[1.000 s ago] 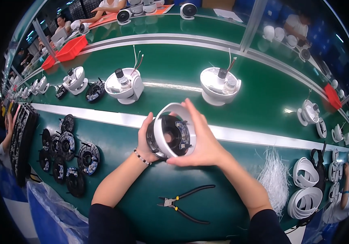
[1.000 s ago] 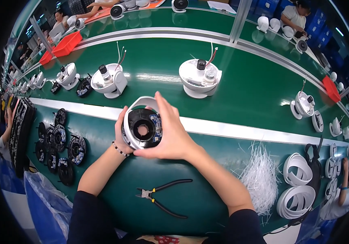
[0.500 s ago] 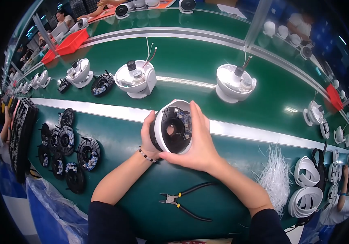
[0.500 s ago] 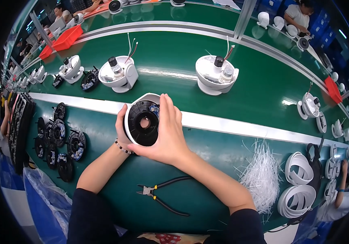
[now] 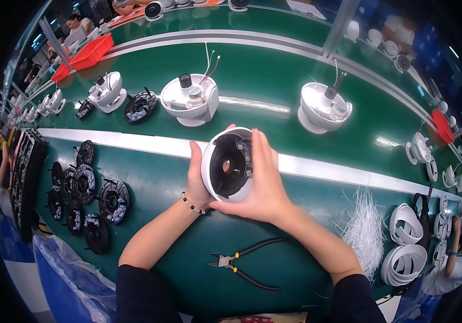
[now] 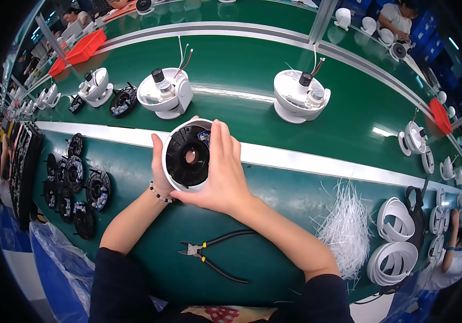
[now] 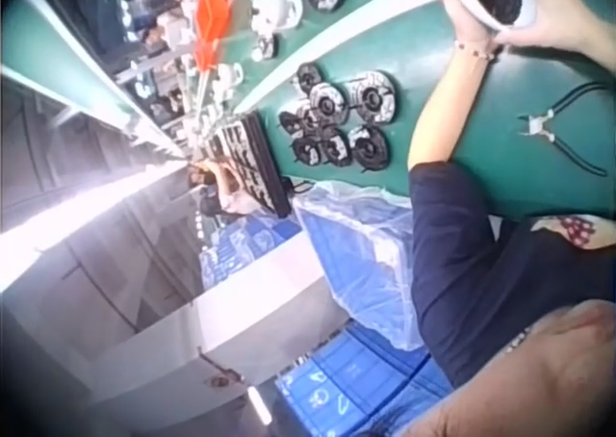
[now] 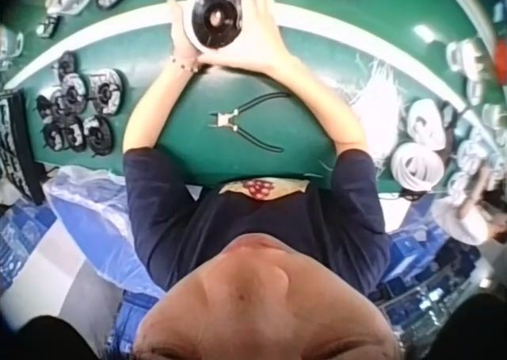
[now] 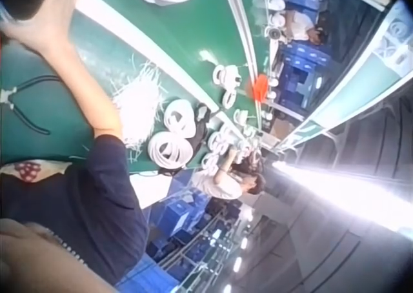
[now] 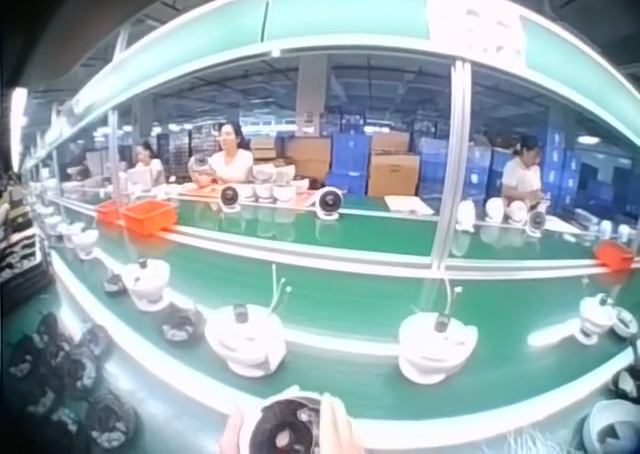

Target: Assembling electronic components into circular housings on a factory production line.

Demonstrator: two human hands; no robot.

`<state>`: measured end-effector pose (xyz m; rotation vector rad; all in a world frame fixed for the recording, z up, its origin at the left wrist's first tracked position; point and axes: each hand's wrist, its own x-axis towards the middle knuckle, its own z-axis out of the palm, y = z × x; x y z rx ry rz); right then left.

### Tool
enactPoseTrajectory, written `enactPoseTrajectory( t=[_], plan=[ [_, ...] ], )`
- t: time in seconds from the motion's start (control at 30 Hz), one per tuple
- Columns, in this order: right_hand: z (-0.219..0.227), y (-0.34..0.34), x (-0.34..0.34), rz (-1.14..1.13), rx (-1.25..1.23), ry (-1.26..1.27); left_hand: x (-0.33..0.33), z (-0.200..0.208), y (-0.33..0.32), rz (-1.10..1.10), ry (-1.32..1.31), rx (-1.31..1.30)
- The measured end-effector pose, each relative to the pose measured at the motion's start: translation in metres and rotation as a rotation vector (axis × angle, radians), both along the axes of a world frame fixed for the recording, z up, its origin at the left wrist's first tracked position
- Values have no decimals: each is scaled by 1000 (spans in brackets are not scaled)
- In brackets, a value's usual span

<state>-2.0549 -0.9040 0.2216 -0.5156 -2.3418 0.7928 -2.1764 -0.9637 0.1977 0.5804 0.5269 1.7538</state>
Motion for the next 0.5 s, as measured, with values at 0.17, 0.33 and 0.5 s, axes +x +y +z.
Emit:
enactPoseTrajectory(
  t=[0.17,0.33,0.5],
  plan=[
    [10,-3,-9,-18,-4,-96,-22,-2,-9,-197,-82,-75],
    [7,-2,-18,-9,-1,-76,-20,6,-14,-95,-63,-74],
    [16,-15,-36,-58,-118,-21,-25,11,-19,-31,-139,156]
  ],
)
